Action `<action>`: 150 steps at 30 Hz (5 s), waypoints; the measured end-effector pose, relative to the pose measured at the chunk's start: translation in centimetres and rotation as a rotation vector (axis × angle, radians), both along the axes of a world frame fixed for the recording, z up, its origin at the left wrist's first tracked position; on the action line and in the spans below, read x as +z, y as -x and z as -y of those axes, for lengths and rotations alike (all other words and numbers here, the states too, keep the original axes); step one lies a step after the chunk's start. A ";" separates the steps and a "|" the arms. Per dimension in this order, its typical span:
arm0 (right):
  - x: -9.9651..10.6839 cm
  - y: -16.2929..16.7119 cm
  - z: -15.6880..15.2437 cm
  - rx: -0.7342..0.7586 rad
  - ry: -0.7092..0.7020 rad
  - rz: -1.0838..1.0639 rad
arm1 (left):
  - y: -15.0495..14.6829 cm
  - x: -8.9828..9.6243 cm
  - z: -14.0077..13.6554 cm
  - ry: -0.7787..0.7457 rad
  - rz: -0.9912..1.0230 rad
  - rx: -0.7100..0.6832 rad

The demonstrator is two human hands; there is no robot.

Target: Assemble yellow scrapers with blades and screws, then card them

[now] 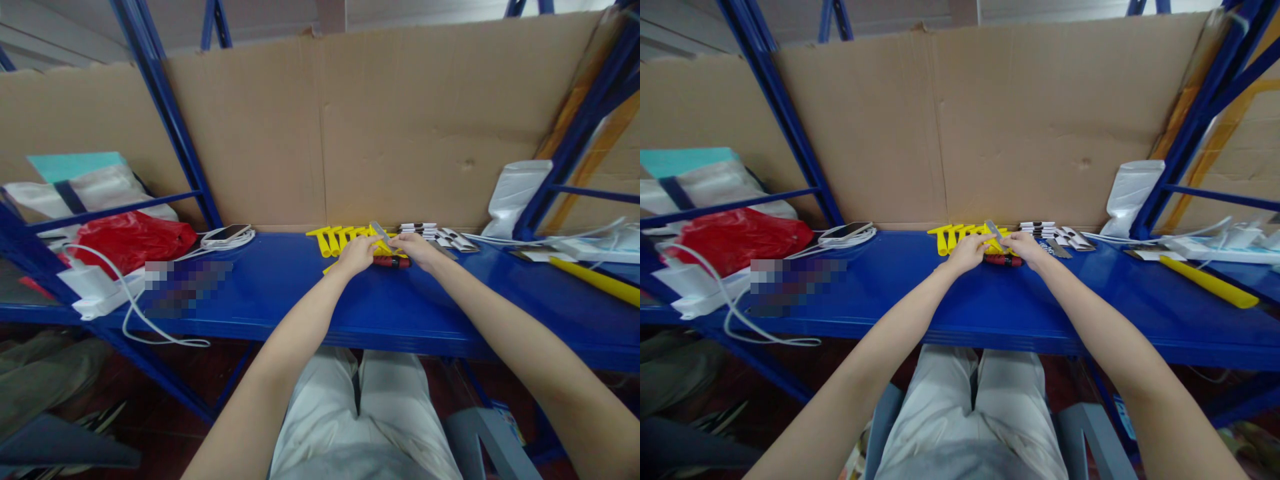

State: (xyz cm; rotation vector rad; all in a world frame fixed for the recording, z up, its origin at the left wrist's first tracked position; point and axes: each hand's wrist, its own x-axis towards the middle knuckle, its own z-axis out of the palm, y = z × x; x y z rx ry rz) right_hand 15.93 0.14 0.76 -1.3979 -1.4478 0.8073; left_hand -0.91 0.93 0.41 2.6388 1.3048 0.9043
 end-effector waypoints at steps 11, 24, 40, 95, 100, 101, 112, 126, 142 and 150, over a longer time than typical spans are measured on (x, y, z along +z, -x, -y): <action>0.4 0.3 0.3 -0.062 0.027 -0.161 | -0.6 -0.1 0.4 0.041 -0.006 -0.136; 0.4 0.0 0.2 -0.135 -0.008 -0.075 | -1.5 -0.3 1.4 0.027 -0.057 -0.217; -0.1 -8.1 -1.5 -0.437 0.135 0.999 | -0.8 -0.2 0.8 0.032 -0.036 -0.081; 2.9 -1.7 1.1 0.031 0.107 -0.372 | -0.6 0.3 1.6 0.112 -0.109 -0.031; 2.5 -1.4 1.1 -0.027 0.067 -0.118 | -0.7 0.3 1.6 0.119 -0.124 -0.034; 2.5 -1.3 1.3 -0.033 0.064 -0.059 | -0.7 0.3 1.6 0.124 -0.130 -0.030; 2.1 -0.1 1.9 -0.122 -0.004 0.190 | -0.8 0.2 1.7 0.122 -0.110 -0.063; 1.6 0.3 1.4 -0.211 -0.122 0.329 | -0.8 0.0 1.4 0.078 -0.112 -0.135; 2.1 -6.6 -0.3 -0.498 -0.218 0.708 | -0.7 0.1 1.2 0.048 -0.067 -0.134; 0.2 -10.3 -1.7 -0.280 0.082 1.069 | -0.7 0.0 1.0 0.043 -0.070 -0.133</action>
